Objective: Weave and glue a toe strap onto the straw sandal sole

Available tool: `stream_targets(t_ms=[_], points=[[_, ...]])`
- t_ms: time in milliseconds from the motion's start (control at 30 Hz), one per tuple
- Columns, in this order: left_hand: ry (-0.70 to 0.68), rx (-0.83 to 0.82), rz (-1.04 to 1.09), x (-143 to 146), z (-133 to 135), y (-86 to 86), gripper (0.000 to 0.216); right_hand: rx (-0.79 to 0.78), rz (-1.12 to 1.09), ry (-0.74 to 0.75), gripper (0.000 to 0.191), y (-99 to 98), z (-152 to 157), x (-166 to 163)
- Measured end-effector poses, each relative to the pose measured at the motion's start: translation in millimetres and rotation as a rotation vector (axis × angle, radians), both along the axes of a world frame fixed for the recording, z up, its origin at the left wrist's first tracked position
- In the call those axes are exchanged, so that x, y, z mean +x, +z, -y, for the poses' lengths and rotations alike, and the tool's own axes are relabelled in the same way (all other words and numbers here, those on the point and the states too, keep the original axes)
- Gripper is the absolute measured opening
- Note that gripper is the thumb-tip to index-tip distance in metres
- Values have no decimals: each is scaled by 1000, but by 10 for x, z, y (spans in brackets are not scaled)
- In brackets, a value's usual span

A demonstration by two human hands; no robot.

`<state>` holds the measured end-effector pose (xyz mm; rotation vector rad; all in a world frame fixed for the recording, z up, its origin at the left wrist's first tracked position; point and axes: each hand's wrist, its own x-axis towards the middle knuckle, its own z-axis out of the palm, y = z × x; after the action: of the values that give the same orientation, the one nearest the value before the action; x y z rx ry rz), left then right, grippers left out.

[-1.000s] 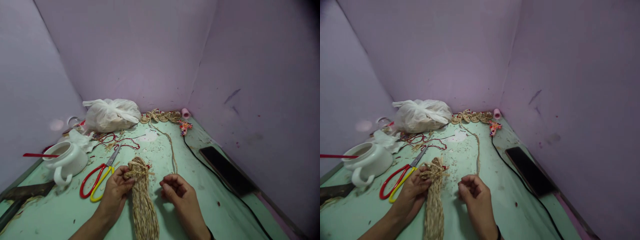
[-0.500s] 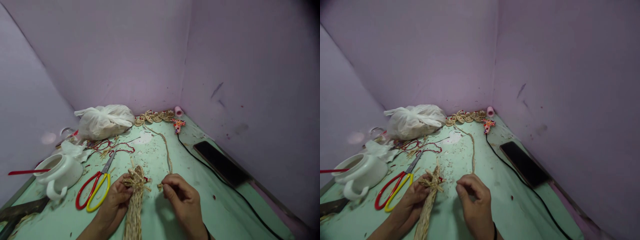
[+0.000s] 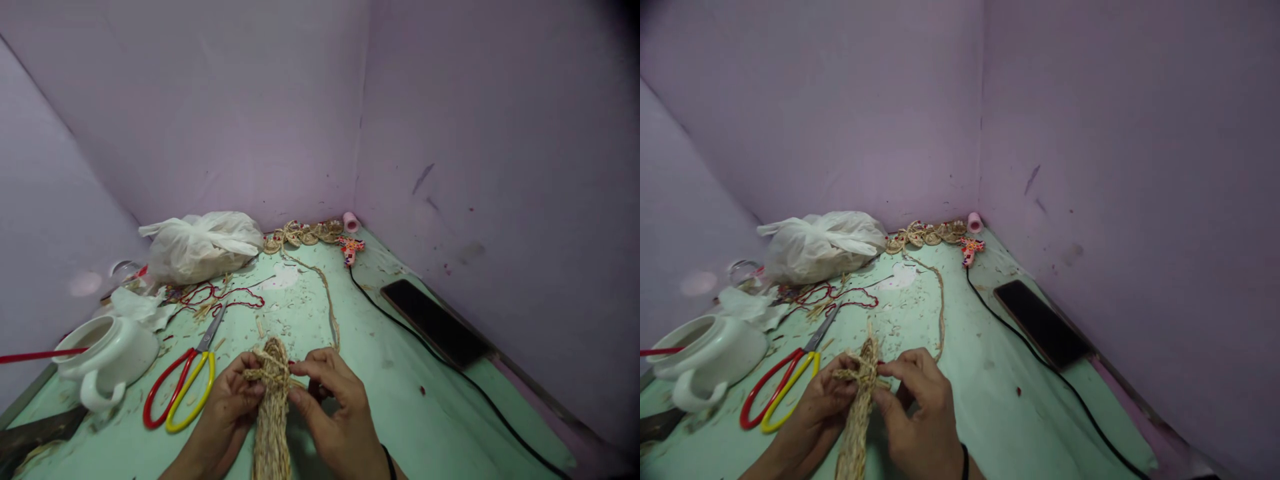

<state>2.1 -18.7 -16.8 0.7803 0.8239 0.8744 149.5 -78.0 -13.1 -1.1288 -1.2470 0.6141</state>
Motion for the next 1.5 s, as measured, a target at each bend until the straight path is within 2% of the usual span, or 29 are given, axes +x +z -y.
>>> stream_targets(t_ms=[300, 600, 733, 833, 933, 1067, 1200, 1333, 1500], points=[[-24, 38, -19, -25, 5, -67, 33, -73, -7, 36, 9, 15, -6, 1], [22, 19, -77, 3, 24, -35, 36, -76, -13, 59, 5, 23, -32, 2], [147, 82, -140, 14, -9, -84, 38, -227, -64, -30, 3, -51, -65, 26], [279, 168, -241, 9, -52, -111, 33, -347, -121, -73, 18, -124, -66, 29], [340, 221, -296, 0, -65, -75, 31, -375, -143, -106, 23, -167, -69, -15], [244, 273, -286, 0, 14, 75, 31, -479, -337, 10, 27, -167, -127, -118], [120, 301, -238, -19, 95, 187, 26, -452, -563, 154, 30, -148, -185, -155], [72, 256, -246, -68, 46, 156, 29, -434, -590, 242, 30, -177, -175, -124], [32, 199, -293, -152, -51, 158, 32, -432, -625, 234, 31, -239, -143, -118]])
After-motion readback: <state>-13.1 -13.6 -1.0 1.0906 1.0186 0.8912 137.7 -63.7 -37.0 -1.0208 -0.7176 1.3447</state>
